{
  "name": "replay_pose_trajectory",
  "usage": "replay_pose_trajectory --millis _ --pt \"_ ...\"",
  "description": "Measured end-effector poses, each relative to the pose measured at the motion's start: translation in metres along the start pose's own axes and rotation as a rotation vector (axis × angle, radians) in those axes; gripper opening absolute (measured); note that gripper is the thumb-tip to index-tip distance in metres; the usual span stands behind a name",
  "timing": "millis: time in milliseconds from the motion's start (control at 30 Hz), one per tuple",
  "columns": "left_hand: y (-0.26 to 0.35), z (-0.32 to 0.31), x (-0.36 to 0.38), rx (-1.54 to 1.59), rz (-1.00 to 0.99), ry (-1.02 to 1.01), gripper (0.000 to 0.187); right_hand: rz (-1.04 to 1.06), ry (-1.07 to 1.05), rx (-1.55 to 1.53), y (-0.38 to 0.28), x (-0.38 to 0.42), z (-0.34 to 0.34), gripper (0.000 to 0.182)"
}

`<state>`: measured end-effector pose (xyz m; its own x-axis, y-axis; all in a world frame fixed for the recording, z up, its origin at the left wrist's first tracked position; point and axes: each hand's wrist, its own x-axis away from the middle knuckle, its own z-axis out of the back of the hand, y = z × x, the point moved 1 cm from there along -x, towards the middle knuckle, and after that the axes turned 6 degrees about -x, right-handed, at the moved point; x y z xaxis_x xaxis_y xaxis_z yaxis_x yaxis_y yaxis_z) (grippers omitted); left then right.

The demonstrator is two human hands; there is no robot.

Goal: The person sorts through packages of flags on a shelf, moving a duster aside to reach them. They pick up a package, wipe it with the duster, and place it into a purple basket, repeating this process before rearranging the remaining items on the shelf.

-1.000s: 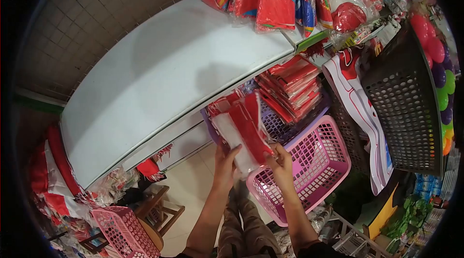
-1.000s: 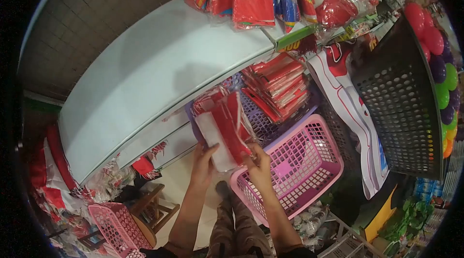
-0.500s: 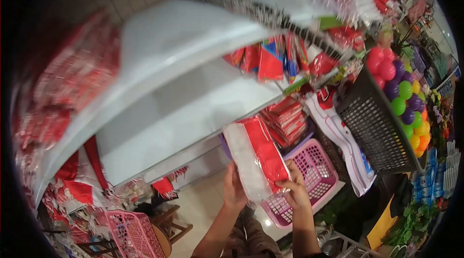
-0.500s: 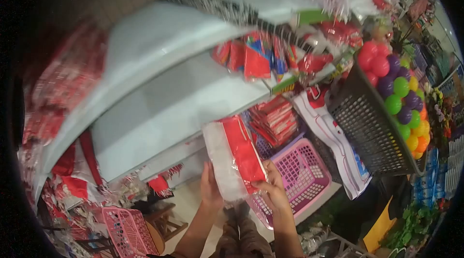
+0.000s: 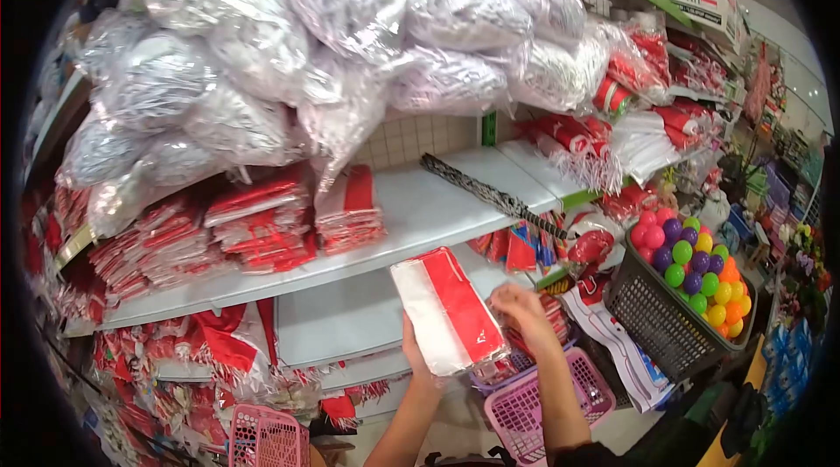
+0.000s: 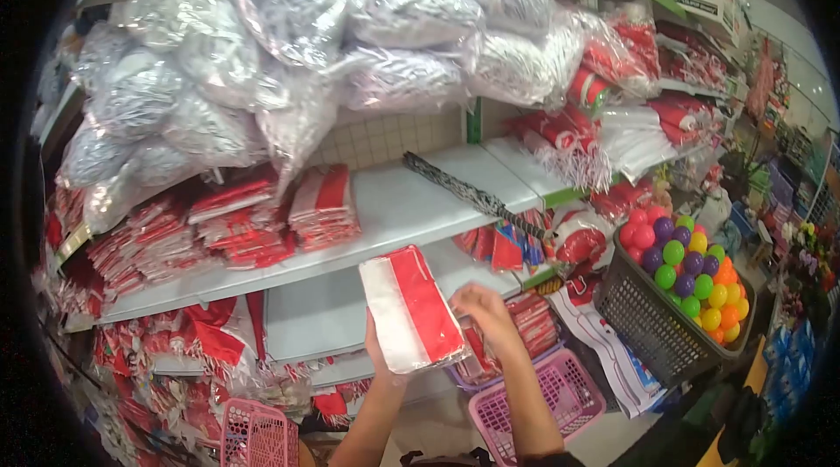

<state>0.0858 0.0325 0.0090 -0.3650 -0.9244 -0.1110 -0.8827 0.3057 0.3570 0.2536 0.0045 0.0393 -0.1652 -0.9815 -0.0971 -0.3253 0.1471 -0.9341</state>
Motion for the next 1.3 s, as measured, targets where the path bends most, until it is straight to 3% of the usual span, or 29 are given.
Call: replay_pose_trajectory --millis 33,67,133,167,267,367,467,600,733,833,867,933,1033,1067,1133,1233,1300 --pt "0.008 0.003 -0.001 -0.014 -0.041 -0.006 0.048 0.166 -0.079 0.013 -0.003 -0.025 0.001 0.011" --pt "0.016 0.003 0.000 -0.028 -0.082 -0.009 0.047 0.207 0.011 0.084 -0.013 -0.045 -0.001 0.007" --pt "0.034 -0.003 0.007 -0.067 -0.135 -0.034 0.045 0.518 0.145 0.622 -0.008 -0.112 0.018 0.013" --pt "0.042 0.001 0.011 -0.084 -0.143 -0.069 0.044 0.738 0.313 0.857 -0.012 -0.131 0.015 0.019" --pt "0.056 -0.003 0.022 -0.056 -0.139 -0.021 0.045 0.873 0.363 1.332 0.015 -0.208 0.044 0.040" --pt "0.063 0.007 0.027 0.035 -0.171 -0.068 0.048 0.773 0.543 1.620 0.037 -0.225 0.058 0.049" --pt "0.063 0.022 0.027 0.096 -0.176 -0.132 0.054 0.689 0.681 1.583 0.025 -0.205 0.049 0.045" --pt "0.061 -0.008 0.038 0.142 -0.084 -0.293 0.061 0.468 0.539 1.742 0.013 -0.151 0.038 0.026" --pt "0.054 -0.010 0.035 0.109 -0.055 -0.298 0.061 0.549 0.539 1.273 0.034 -0.097 0.069 0.024" --pt "0.048 -0.020 0.032 0.068 -0.014 -0.320 0.062 0.333 0.373 0.961 0.015 -0.041 0.087 0.024" --pt "0.046 -0.023 0.031 0.060 0.001 -0.329 0.062 0.454 0.316 0.922 0.003 -0.020 0.089 0.030" --pt "0.044 -0.027 0.030 0.045 0.022 -0.342 0.062 0.483 0.156 0.692 -0.040 0.025 0.067 0.036" --pt "0.043 -0.032 0.031 0.029 0.048 -0.359 0.062 0.361 -0.347 0.805 -0.073 0.054 0.077 0.038" --pt "0.043 -0.034 0.032 0.025 0.056 -0.360 0.062 0.201 -0.508 0.822 -0.081 0.062 0.077 0.036" --pt "0.044 -0.036 0.034 0.026 0.069 -0.365 0.063 0.190 -0.487 0.816 -0.087 0.062 0.078 0.040" --pt "0.045 -0.037 0.039 0.033 0.073 -0.367 0.063 0.254 -0.128 0.900 -0.091 0.059 0.061 0.040" --pt "0.047 -0.037 0.041 0.032 0.072 -0.365 0.063 0.261 -0.479 0.921 -0.091 0.056 0.062 0.038"
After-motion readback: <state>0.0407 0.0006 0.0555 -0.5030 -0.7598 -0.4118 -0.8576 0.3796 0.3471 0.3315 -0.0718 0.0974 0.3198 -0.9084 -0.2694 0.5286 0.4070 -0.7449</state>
